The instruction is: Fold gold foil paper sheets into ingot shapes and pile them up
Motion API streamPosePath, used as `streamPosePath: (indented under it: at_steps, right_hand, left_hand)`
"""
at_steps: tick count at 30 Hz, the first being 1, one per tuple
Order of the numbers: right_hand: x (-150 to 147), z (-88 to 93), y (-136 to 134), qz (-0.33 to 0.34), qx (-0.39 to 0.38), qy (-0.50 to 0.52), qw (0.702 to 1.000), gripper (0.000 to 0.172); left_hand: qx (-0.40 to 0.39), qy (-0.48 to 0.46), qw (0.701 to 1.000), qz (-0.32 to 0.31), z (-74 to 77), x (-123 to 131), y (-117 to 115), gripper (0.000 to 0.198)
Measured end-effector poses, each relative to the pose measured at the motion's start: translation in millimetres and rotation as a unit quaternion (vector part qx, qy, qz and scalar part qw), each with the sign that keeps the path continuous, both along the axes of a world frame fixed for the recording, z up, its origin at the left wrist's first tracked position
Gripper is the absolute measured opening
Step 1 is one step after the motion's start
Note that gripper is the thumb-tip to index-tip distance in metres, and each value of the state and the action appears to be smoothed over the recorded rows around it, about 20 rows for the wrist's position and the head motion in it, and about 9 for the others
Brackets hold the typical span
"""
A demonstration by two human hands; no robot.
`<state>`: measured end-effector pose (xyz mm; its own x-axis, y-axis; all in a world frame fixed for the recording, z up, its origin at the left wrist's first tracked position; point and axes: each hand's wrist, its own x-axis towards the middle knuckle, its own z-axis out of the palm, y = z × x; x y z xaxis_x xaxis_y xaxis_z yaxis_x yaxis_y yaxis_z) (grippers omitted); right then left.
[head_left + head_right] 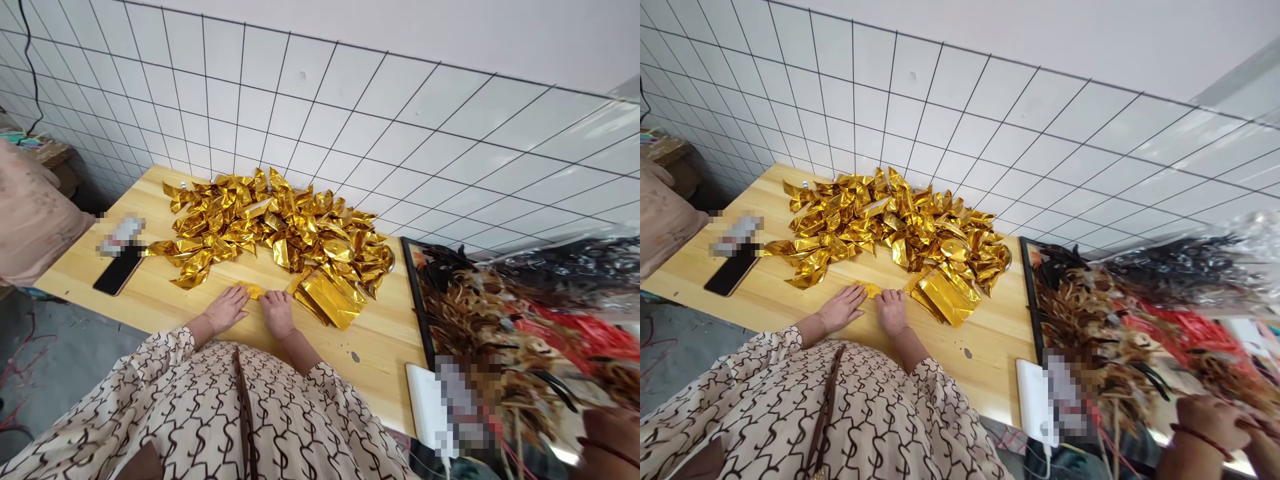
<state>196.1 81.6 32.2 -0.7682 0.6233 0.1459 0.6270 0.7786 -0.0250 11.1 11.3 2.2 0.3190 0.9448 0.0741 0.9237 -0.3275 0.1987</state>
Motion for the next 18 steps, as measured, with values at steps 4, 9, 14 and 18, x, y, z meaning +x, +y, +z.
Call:
streamPosePath:
  at_steps: [4, 9, 14, 18]
  right_hand:
    - [-11, -1.8, -11, 0.019, -0.019, -0.001, 1.0, 0.034]
    - [-16, -3.8, -19, 0.017, -0.036, -0.009, 0.999, 0.036]
    - [-14, -1.8, -21, 0.008, -0.037, -0.014, 0.999, 0.032]
    - [-15, -1.0, -22, 0.011, -0.033, -0.01, 0.999, 0.031]
  left_hand:
    - [-0.005, 0.004, 1.0, 0.007, 0.7, 2, -1, 0.048]
    - [-0.003, 0.003, 1.0, 0.007, 2.2, 4, -3, 0.046]
    - [0.001, -0.002, 1.0, 0.01, 4.0, 5, -3, 0.046]
    - [-0.005, 0.008, 1.0, 0.012, 4.2, 6, -4, 0.046]
